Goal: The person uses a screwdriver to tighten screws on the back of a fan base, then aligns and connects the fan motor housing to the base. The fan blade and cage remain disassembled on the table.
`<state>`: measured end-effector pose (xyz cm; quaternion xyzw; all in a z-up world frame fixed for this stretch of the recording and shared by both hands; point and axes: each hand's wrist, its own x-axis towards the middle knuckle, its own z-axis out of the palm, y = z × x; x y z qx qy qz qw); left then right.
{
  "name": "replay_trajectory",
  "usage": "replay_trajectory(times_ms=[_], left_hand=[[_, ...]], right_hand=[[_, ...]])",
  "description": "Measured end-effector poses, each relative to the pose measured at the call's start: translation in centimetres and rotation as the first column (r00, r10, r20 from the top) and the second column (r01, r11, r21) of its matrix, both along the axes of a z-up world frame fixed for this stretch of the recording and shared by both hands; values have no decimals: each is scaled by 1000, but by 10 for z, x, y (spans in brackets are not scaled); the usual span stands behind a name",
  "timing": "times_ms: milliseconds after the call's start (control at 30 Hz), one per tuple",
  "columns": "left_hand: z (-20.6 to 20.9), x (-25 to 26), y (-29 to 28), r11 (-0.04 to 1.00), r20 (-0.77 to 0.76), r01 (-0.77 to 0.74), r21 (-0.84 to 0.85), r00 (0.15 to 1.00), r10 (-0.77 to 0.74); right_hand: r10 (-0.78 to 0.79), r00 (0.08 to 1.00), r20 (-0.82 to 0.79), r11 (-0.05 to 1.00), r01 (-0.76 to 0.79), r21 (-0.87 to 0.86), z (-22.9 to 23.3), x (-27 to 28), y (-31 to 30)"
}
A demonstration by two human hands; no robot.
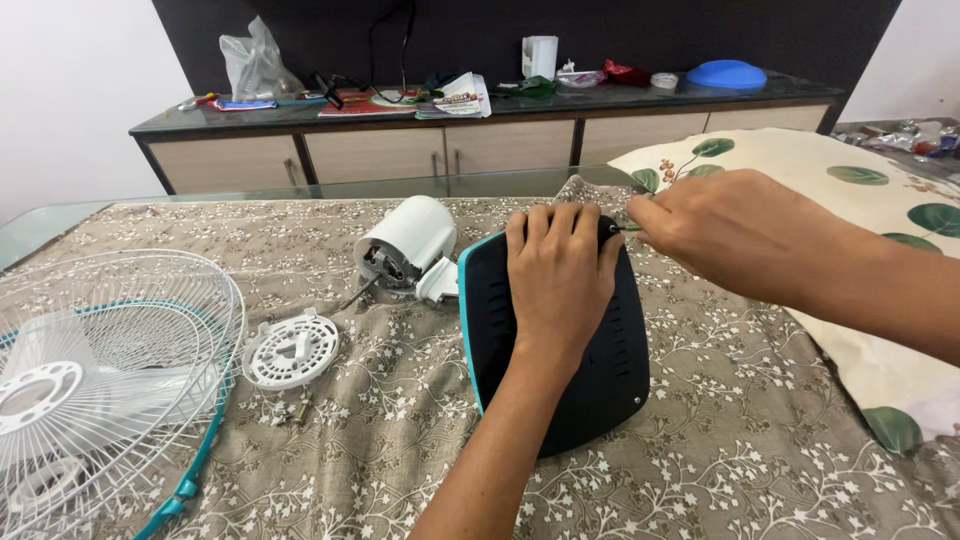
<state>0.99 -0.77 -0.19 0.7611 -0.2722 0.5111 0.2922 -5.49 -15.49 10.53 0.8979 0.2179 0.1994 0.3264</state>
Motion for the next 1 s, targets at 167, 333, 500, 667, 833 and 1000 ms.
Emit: replay_trajectory(times_ms=[167,333,500,667,833,1000], left_hand=[[0,-2,-1,1000,24,-1,-23,1000,1],[0,-3,-2,1000,-21,-2,-19,1000,2],[2,-4,-3,999,-29,7,-36,1000,-8],[2,-3,-1,999,-9,9,-41,1000,-9],[2,-4,-1,999,-30,19,-33,999,-20],[5,-7,4,997,-44,48,-64,998,-51]], right_hand=[[-12,998,57,991,20,-135,2,1,-2],[-61,998,-15,998,62,28,-1,6,-5],[-273,924,-266,742,378,553,-6,22,-10],[-166,761,-628,63,643,763,-21,31,-20],[-154,831,-534,209,556,804,-23,27,-17],[-265,902,-341,556,432,710,-4,23,-5]])
